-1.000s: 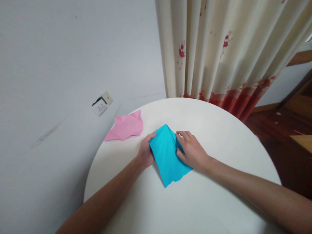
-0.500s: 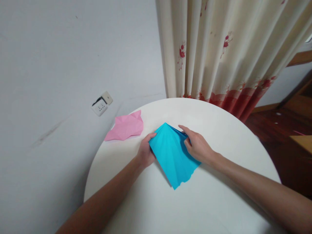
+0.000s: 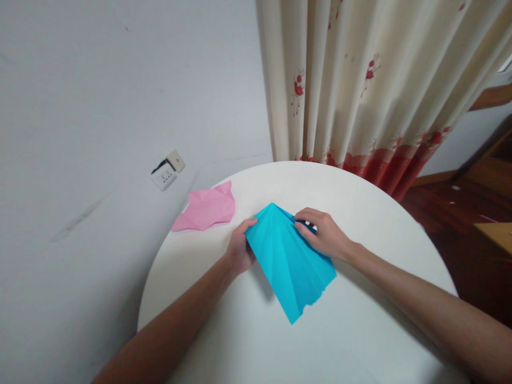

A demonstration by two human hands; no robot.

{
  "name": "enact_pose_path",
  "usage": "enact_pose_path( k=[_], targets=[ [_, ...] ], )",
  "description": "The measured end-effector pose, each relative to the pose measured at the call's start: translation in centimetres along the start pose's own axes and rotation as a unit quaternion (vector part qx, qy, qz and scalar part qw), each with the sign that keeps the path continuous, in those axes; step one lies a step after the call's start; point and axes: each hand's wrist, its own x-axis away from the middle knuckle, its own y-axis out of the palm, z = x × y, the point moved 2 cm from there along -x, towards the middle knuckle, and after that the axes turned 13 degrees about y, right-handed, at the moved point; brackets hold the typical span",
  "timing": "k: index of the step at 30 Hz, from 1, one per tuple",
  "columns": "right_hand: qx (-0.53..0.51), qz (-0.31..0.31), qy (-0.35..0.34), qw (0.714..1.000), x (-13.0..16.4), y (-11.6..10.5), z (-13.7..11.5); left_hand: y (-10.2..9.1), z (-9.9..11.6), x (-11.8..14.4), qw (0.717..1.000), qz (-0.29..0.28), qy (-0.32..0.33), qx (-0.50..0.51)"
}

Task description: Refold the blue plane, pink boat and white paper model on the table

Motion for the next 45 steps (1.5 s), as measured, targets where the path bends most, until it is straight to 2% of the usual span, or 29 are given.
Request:
enact_pose_path(
  k=[6,9,12,14,16,21,24,26,30,34,37,40,42,45],
  targets=[
    [-0.009,0.019,0.047,0.999,-0.3,0.6,0.5,-0.1,0.1,-0.2,1.000,-0.014,0.014,-0.012],
    [-0.081,0.069,0.107,0.989,-0.8,0.1,1.6,-0.6,0.4,-0.8,0.999,-0.016,0.020,-0.033],
    [-0.158,0.132,0.194,0.959,-1.4,-0.6,3.3,-1.7,0.9,-1.9,0.991,-0.051,0.084,-0.096],
    [-0.183,0.144,0.238,0.943,-1.7,-0.7,4.4,-2.4,1.1,-2.7,0.974,-0.105,0.130,-0.156],
    [-0.202,0.133,0.263,0.934,-1.9,-0.5,5.1,-3.1,0.9,-3.4,0.954,-0.123,0.172,-0.211],
    [-0.203,0.135,0.268,0.932,-1.9,0.3,5.6,-3.8,0.5,-4.2,0.891,-0.042,0.302,-0.335],
    [-0.203,0.128,0.268,0.933,-1.8,0.4,5.6,-3.9,0.7,-4.3,0.869,-0.018,0.336,-0.363],
    [-0.241,0.083,0.284,0.924,-1.7,0.5,5.8,-4.2,0.9,-4.4,0.876,-0.019,0.329,-0.353],
    [-0.311,-0.005,0.289,0.905,-1.7,0.5,6.0,-4.7,1.5,-4.4,0.926,-0.066,0.244,-0.281],
    [-0.342,0.002,0.282,0.896,-1.7,0.8,5.5,-4.5,1.9,-3.8,0.969,-0.072,0.186,-0.147],
    [-0.437,-0.014,0.296,0.850,-1.4,1.6,4.5,-3.9,1.7,-3.1,0.988,-0.055,0.129,-0.066],
    [-0.511,-0.053,0.311,0.799,-1.0,2.4,3.5,-3.8,1.6,-2.8,0.993,-0.053,0.089,-0.055],
    [-0.509,-0.058,0.313,0.800,-0.9,2.3,3.2,-4.0,1.9,-2.8,0.989,-0.055,0.110,-0.083],
    [-0.452,-0.060,0.289,0.841,-1.5,1.4,3.3,-4.7,3.1,-3.1,0.963,-0.060,0.200,-0.170]
  ],
)
